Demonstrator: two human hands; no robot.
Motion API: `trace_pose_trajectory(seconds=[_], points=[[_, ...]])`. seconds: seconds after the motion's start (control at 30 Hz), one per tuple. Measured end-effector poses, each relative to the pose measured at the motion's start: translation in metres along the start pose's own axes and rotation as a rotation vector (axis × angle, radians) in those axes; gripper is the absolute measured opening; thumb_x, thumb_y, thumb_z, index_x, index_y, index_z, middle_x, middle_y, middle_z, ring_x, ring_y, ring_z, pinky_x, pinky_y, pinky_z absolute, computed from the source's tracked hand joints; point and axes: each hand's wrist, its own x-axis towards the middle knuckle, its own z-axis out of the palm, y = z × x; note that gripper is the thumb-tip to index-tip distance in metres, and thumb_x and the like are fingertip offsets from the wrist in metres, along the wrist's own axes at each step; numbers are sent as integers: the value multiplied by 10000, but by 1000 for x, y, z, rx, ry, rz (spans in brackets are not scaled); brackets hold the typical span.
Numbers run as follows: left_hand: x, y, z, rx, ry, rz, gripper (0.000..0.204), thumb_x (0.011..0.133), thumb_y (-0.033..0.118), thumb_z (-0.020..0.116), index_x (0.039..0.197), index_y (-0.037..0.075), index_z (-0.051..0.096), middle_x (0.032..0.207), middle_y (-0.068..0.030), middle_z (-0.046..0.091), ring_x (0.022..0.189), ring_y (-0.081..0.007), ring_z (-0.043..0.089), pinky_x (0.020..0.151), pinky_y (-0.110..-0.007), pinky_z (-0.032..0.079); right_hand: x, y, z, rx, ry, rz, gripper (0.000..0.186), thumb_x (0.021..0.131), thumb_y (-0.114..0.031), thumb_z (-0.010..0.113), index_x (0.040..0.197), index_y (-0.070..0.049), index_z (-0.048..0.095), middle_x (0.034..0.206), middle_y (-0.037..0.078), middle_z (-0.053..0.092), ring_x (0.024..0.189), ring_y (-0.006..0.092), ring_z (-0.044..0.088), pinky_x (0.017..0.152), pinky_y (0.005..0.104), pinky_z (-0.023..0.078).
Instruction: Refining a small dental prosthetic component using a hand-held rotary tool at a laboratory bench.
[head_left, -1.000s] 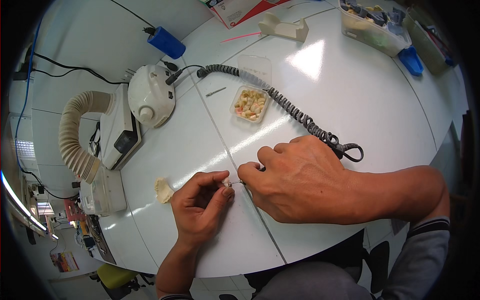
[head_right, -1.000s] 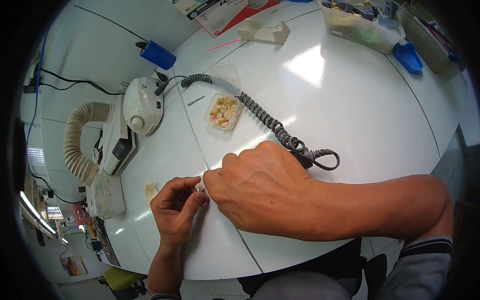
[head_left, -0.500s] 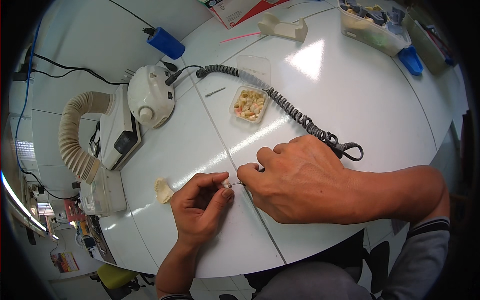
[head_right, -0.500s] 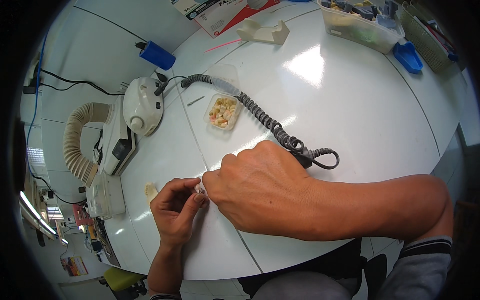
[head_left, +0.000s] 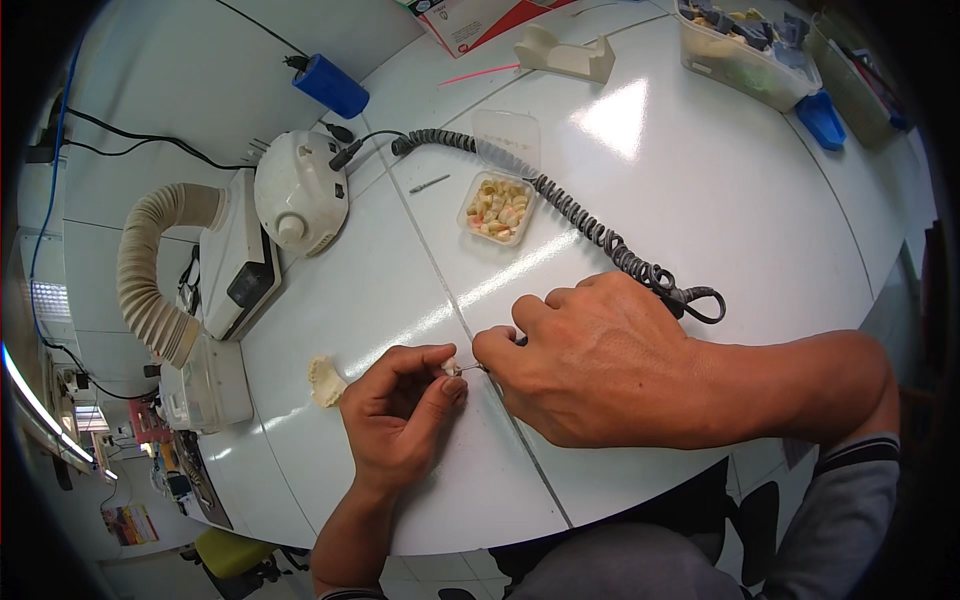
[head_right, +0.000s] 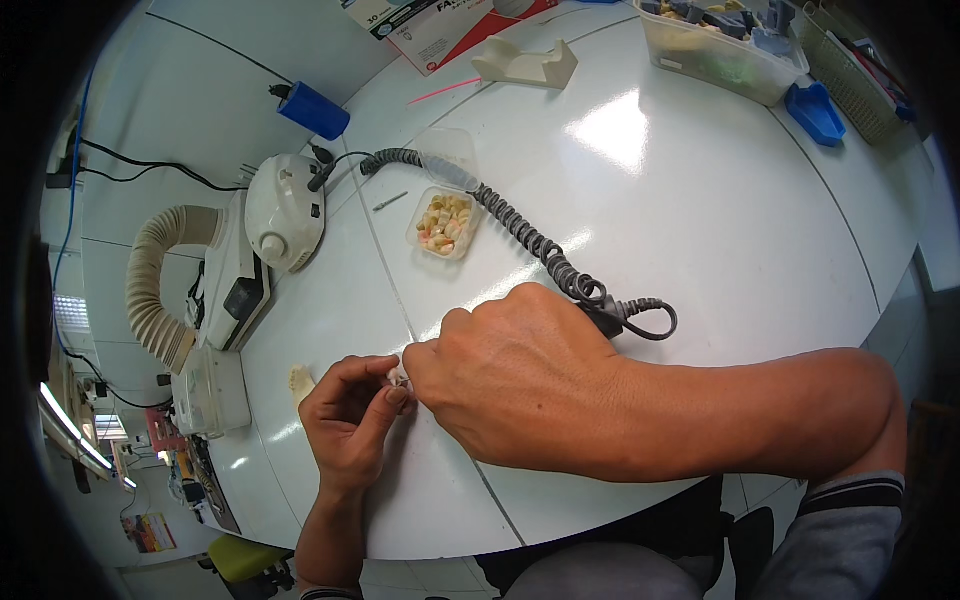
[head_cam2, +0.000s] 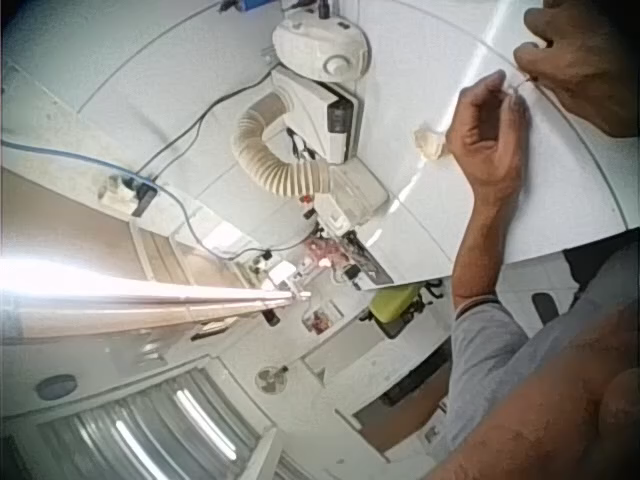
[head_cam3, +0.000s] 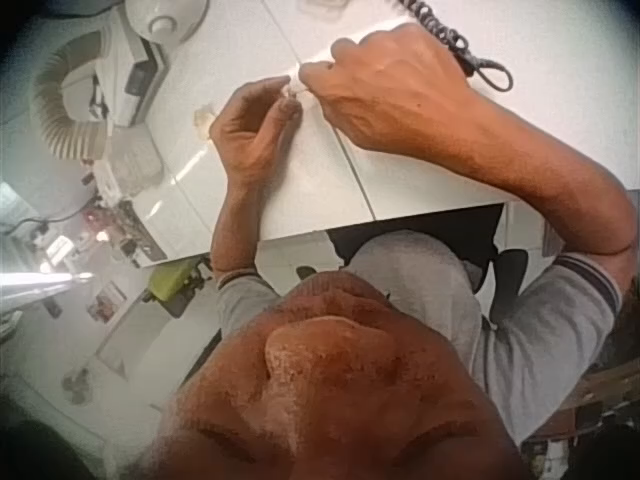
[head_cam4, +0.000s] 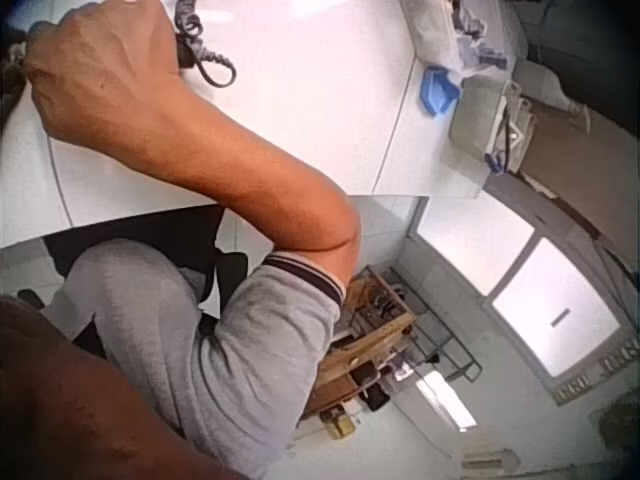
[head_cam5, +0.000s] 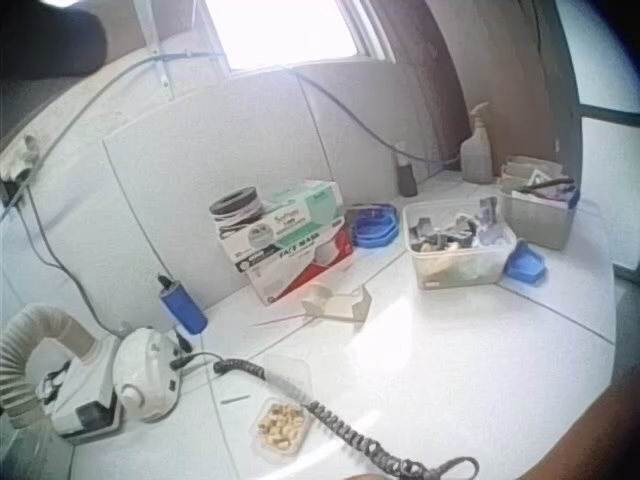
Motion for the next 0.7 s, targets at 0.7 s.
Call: trace_pose_trajectory(seconds=[0.7], points=[[-1,-2,0,18,-9,24,227,989,-59,726,1214,-80,704,995,-70,713,886,-120,709,821,-261,588,0,-1,1,-8,-30,3,215,911,-225,716,911,-17,663,767,174,685,636,330,740,513,438,551]])
